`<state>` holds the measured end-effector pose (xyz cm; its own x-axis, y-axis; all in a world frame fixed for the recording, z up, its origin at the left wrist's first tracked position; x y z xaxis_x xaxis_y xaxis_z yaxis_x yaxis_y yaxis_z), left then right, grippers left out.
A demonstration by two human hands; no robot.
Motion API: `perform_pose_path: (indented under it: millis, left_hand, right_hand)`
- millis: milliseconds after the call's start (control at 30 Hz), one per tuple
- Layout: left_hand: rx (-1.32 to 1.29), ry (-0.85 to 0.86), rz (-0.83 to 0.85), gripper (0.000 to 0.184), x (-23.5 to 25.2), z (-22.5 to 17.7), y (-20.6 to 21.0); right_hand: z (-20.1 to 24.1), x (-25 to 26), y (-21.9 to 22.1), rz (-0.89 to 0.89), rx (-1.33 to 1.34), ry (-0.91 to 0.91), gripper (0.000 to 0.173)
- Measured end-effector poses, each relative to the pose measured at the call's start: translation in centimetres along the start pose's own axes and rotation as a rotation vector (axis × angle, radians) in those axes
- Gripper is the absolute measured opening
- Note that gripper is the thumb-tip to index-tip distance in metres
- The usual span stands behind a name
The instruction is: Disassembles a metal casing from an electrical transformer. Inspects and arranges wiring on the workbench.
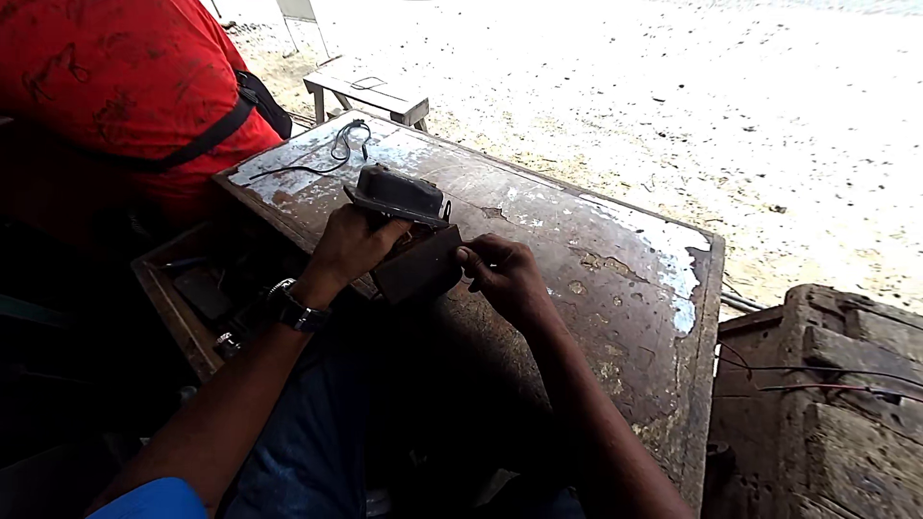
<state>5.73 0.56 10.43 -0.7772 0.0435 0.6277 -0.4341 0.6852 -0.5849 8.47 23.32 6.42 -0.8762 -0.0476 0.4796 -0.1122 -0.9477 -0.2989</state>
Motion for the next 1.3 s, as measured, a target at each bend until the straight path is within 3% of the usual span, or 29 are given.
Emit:
perform_pose_path:
  millis: [600, 800, 867, 933, 1033, 1133, 1300]
  left_hand:
    - [0.024, -0.016, -0.023, 0.036, -0.8, -0.4, -0.2]
    - [-0.09, -0.13, -0.233, 0.061, -2.0, -0.4, -0.5]
    - [-0.126, -0.114, -0.316, 0.053, -2.3, -0.5, -0.6]
    - [-0.167, -0.082, -0.371, 0.029, -2.5, -0.7, -0.7]
    - [-0.306, -0.024, -0.37, 0.014, -2.5, -1.3, -0.5]
    - [-0.436, 0.026, -0.32, 0.013, -2.4, -1.7, -0.3]
    - [-0.467, -0.055, -0.156, 0.03, -2.4, -2.2, -0.6]
  right_hand:
    - [0.2, 0.1, -0.4, 0.064, 0.07, 0.017, 0.015]
    - [0.1, -0.3, -0.6, 0.082, 0.115, 0.036, 0.014]
    - [0.1, -0.4, -0.8, 0.085, 0.119, 0.037, 0.014]
    - [0.1, -0.5, -0.9, 0.087, 0.116, 0.04, 0.013]
    - [-0.3, -0.4, -0.7, 0.089, 0.107, 0.034, 0.013]
    - [-0.2, -0.4, -0.7, 0.091, 0.094, 0.045, 0.013]
    - [-0.1, -0.4, -0.6, 0.083, 0.084, 0.05, 0.013]
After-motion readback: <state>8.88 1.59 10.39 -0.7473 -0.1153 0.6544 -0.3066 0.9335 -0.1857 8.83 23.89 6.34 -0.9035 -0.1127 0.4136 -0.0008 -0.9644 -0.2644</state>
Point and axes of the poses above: each hand's wrist, its own x-axis towards the middle knuckle, its own y-axis out of the palm, z = x × y, the point moved 5 cm from there along x, towards the middle knuckle, and after that the axes turned 11 degrees about -z, right-handed, at the moved point
